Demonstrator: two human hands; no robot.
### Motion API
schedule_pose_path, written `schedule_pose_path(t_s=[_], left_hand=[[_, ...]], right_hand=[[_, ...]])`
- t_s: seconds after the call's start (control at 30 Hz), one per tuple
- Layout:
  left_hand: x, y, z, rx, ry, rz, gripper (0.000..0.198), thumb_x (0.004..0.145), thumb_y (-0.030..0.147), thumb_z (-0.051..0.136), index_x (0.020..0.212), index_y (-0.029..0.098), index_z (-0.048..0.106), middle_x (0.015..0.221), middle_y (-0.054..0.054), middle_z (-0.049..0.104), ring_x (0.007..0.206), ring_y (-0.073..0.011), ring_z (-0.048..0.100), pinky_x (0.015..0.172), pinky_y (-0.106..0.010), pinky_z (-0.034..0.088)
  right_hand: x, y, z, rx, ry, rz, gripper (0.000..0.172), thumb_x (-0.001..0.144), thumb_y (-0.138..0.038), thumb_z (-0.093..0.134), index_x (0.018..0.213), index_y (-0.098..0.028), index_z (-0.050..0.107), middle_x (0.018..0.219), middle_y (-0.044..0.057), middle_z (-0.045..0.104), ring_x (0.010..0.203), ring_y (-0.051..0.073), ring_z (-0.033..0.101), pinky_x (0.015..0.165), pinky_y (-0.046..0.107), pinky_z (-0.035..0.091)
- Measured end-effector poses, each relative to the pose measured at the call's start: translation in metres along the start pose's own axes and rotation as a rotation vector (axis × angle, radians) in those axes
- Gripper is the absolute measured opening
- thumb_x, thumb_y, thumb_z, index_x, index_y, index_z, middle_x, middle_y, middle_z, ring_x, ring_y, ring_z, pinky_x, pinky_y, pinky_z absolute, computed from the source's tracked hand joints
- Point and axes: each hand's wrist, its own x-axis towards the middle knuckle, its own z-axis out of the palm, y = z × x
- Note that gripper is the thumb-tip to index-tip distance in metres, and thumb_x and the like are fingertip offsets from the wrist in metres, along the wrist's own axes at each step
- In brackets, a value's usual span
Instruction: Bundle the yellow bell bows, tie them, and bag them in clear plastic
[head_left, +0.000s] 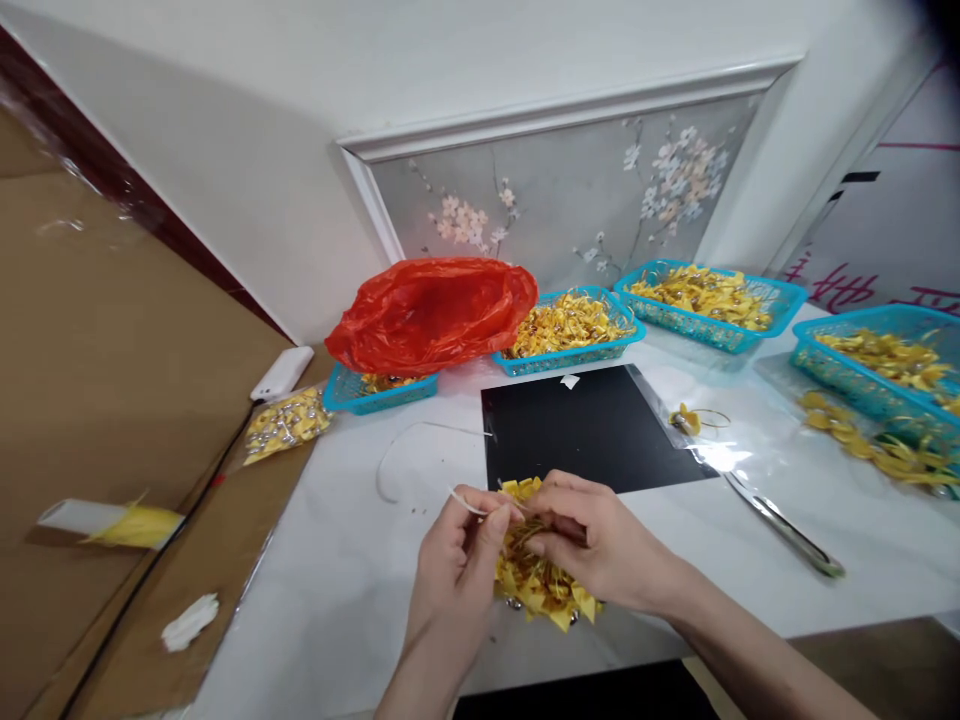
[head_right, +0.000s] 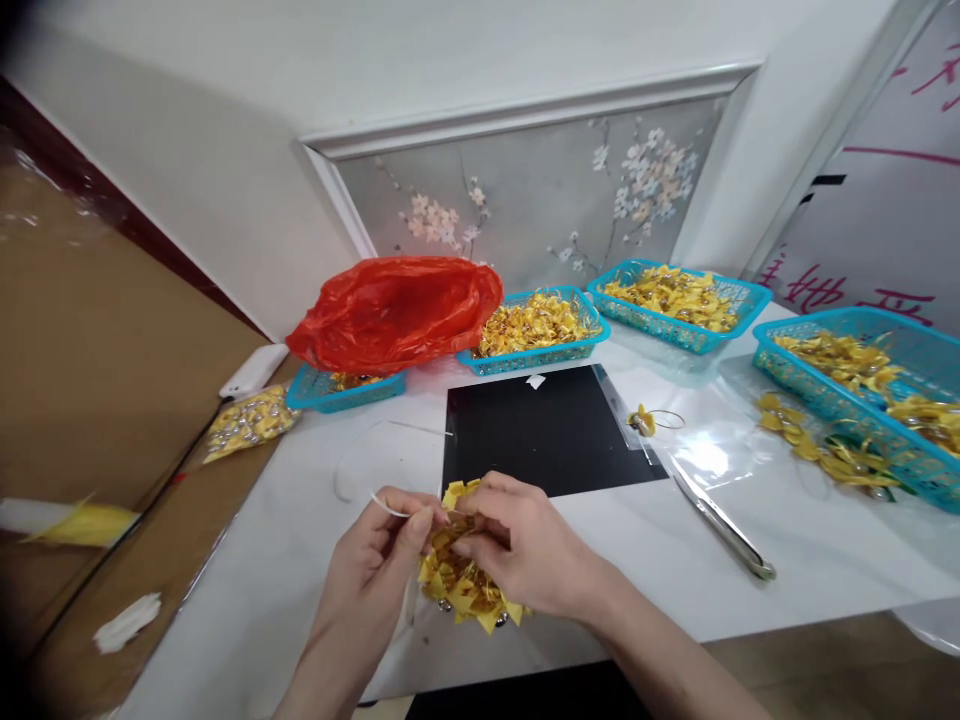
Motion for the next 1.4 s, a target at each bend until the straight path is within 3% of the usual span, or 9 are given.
schedule_pose_path(t_s=[0.07, 0.17, 0.27, 0.4, 0.6, 0.93, 1.13, 1.27, 1.4], left_hand=[[-0.002, 0.003, 0.002, -0.017, -0.015, -0.031, 0.023, 0.09, 0.037, 0.051, 0.073, 0.021, 0.052, 0.075, 0.001, 0.06, 0.078, -0.0144, 0.057, 0.072, -0.025, 0.043], [-0.003, 0.006, 0.004, -0.02, -0.063, -0.102, 0.029, 0.092, 0.042, 0.044, 0.07, 0.022, 0.045, 0.06, 0.004, 0.052, 0.061, -0.0123, 0.052, 0.06, -0.023, 0.043], [-0.003, 0.005, 0.006, 0.039, -0.126, -0.175, 0.024, 0.09, 0.044, 0.049, 0.083, 0.022, 0.051, 0.051, 0.007, 0.049, 0.046, -0.0104, 0.045, 0.047, -0.022, 0.037], [0.0, 0.004, 0.008, 0.113, -0.207, -0.201, 0.02, 0.085, 0.038, 0.058, 0.091, 0.02, 0.062, 0.053, 0.006, 0.05, 0.046, -0.0109, 0.047, 0.046, -0.022, 0.038], [0.007, -0.001, 0.011, 0.146, -0.225, -0.162, 0.022, 0.081, 0.03, 0.061, 0.063, 0.018, 0.067, 0.066, 0.001, 0.053, 0.045, -0.009, 0.048, 0.045, -0.023, 0.038], [0.006, -0.017, 0.012, 0.042, -0.091, -0.065, 0.021, 0.081, 0.033, 0.063, 0.068, 0.019, 0.071, 0.072, 0.002, 0.054, 0.042, -0.0046, 0.043, 0.045, -0.022, 0.035], [0.001, -0.028, 0.015, -0.035, 0.002, -0.072, 0.022, 0.084, 0.036, 0.061, 0.072, 0.02, 0.069, 0.07, 0.003, 0.05, 0.043, -0.0038, 0.037, 0.043, -0.021, 0.029], [-0.001, -0.03, 0.018, -0.036, 0.061, -0.062, 0.018, 0.081, 0.034, 0.064, 0.072, 0.02, 0.07, 0.076, 0.002, 0.055, 0.043, -0.0042, 0.04, 0.043, -0.022, 0.032], [-0.003, -0.033, 0.023, -0.035, 0.115, -0.053, 0.017, 0.08, 0.033, 0.064, 0.073, 0.019, 0.069, 0.086, -0.001, 0.06, 0.042, -0.004, 0.043, 0.043, -0.022, 0.037]], right_hand=[[0.001, 0.001, 0.0, -0.012, -0.001, -0.022, 0.017, 0.081, -0.005, 0.054, 0.071, -0.018, 0.06, 0.079, 0.0, 0.049, 0.07, 0.012, 0.049, 0.06, 0.023, 0.037], [0.004, 0.004, -0.002, 0.027, 0.027, -0.002, 0.02, 0.081, -0.003, 0.052, 0.073, -0.017, 0.063, 0.078, 0.001, 0.051, 0.07, 0.012, 0.051, 0.06, 0.023, 0.037], [0.005, 0.007, -0.003, 0.088, 0.041, 0.035, 0.019, 0.08, -0.004, 0.053, 0.077, -0.017, 0.065, 0.079, 0.0, 0.05, 0.066, 0.011, 0.05, 0.055, 0.022, 0.036], [0.006, 0.006, -0.005, 0.188, 0.038, 0.071, 0.016, 0.082, -0.009, 0.054, 0.08, -0.017, 0.068, 0.082, 0.002, 0.053, 0.072, 0.012, 0.054, 0.062, 0.024, 0.041], [0.007, 0.005, -0.01, 0.291, -0.001, 0.116, 0.016, 0.084, -0.022, 0.058, 0.093, -0.018, 0.071, 0.085, 0.003, 0.055, 0.069, 0.013, 0.053, 0.059, 0.025, 0.04], [0.008, 0.002, -0.006, 0.377, 0.03, 0.171, 0.025, 0.089, -0.041, 0.055, 0.086, -0.016, 0.054, 0.067, -0.004, 0.044, 0.058, 0.009, 0.04, 0.053, 0.022, 0.032], [0.005, 0.002, -0.003, 0.237, -0.004, 0.125, 0.006, 0.082, -0.018, 0.057, 0.08, -0.018, 0.052, 0.075, -0.004, 0.043, 0.056, 0.007, 0.037, 0.049, 0.021, 0.03], [0.005, 0.001, -0.003, 0.09, 0.038, 0.119, 0.014, 0.074, -0.007, 0.058, 0.076, -0.019, 0.053, 0.078, -0.003, 0.043, 0.055, 0.007, 0.037, 0.049, 0.022, 0.028], [0.005, 0.0, -0.002, 0.024, 0.053, 0.114, 0.014, 0.077, -0.005, 0.055, 0.071, -0.019, 0.055, 0.08, -0.001, 0.045, 0.058, 0.009, 0.04, 0.051, 0.023, 0.03]])
